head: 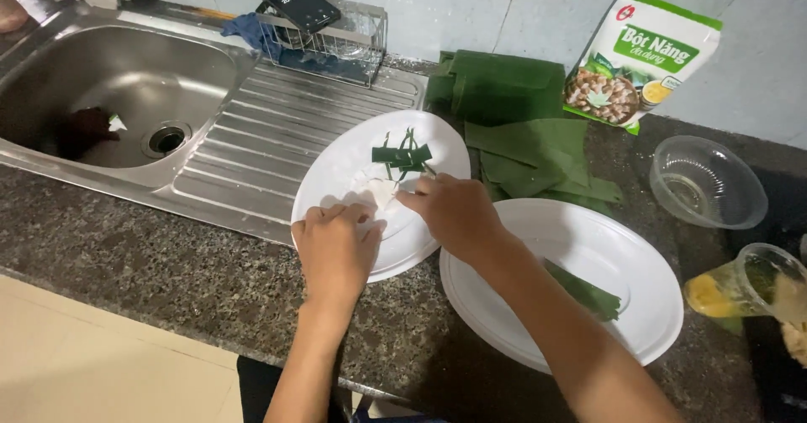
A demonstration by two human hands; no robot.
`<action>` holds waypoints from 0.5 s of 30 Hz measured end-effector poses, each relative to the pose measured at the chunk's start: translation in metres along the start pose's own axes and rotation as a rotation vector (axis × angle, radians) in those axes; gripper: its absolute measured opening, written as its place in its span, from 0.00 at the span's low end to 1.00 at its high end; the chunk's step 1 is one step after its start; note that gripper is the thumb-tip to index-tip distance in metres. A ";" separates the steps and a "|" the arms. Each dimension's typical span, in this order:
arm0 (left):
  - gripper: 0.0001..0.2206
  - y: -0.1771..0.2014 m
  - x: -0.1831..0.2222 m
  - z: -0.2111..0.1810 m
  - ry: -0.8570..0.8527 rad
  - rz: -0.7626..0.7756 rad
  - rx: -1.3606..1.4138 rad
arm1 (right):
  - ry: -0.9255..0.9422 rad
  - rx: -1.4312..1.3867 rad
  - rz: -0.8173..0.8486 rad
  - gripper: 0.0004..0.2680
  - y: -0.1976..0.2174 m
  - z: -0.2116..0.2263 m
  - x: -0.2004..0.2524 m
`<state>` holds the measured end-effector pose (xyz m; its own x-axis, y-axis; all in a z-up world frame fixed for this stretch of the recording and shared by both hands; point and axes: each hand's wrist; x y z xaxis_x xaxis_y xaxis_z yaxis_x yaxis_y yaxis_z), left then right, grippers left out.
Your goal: Assembling food items by folding filling into banana leaves on a kitchen counter.
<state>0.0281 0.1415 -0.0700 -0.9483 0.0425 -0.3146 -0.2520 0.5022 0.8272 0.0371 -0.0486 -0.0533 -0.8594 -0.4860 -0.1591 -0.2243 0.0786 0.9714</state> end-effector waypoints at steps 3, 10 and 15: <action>0.09 -0.003 -0.001 0.000 0.016 0.030 -0.019 | 0.009 0.001 -0.019 0.11 -0.001 0.000 0.001; 0.08 -0.009 -0.003 -0.001 0.039 0.073 -0.035 | 0.031 0.015 -0.097 0.08 0.009 0.007 0.001; 0.07 -0.011 -0.005 -0.002 0.090 0.162 -0.070 | 0.067 0.035 -0.159 0.05 0.001 0.008 -0.002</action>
<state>0.0348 0.1337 -0.0769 -0.9901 0.0390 -0.1350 -0.1049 0.4338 0.8949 0.0353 -0.0407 -0.0536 -0.7796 -0.5513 -0.2972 -0.3717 0.0254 0.9280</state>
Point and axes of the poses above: each hand's wrist, its own x-axis away from the middle knuckle, its own y-axis out of the back of the hand, z = x × y, and after that the axes turned 6 degrees about y, right-handed
